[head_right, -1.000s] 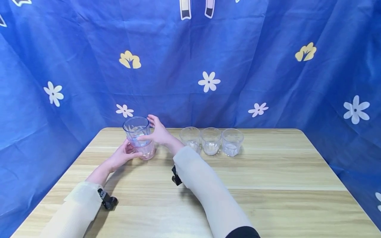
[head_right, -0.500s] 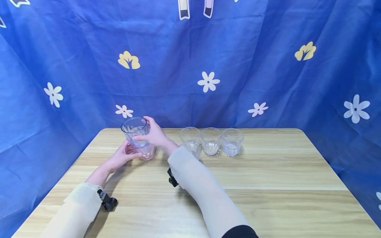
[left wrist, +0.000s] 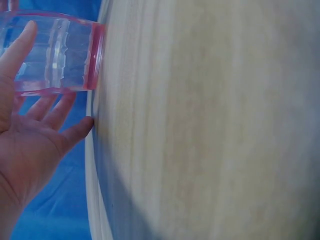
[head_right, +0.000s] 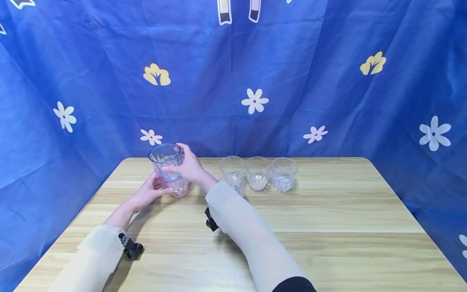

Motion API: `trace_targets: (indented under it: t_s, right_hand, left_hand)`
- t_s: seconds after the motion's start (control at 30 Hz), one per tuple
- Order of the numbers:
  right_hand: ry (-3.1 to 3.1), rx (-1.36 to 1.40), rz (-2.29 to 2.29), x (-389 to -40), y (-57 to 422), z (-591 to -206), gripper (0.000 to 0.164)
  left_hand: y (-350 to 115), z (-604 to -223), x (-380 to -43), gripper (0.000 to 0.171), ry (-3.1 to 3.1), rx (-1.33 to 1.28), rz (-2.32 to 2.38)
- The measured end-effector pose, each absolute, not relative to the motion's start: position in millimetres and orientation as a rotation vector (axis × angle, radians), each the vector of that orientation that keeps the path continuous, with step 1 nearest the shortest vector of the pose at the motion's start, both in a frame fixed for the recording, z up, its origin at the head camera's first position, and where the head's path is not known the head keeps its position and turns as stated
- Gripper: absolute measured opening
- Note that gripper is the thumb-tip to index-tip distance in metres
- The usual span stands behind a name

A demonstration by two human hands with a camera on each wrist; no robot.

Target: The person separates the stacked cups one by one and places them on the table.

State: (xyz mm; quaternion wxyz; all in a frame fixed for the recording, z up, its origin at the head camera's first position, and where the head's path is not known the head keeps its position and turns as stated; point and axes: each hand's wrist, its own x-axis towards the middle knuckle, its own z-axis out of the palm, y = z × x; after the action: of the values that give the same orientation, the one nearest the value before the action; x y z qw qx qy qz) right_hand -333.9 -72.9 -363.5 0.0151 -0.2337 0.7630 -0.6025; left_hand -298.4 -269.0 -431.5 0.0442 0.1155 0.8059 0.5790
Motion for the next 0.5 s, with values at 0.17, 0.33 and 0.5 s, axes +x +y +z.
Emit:
trace_targets:
  t_s: [0.17, 0.33, 0.5]
  right_hand:
    - [2.389, -0.731, -1.914, -334, -71, -361, 0.083]
    - [2.374, -0.742, -1.969, -333, -66, -350, 0.083]
    - [2.321, -0.815, -2.049, -334, -58, -336, 0.08]
  left_hand:
    - [-269, -435, -301, 0.089, 2.45, 0.364, 1.779]
    - [-269, -436, -301, 0.088, 2.459, 0.39, 1.773]
    - [-270, -435, -302, 0.09, 2.465, 0.409, 1.782]
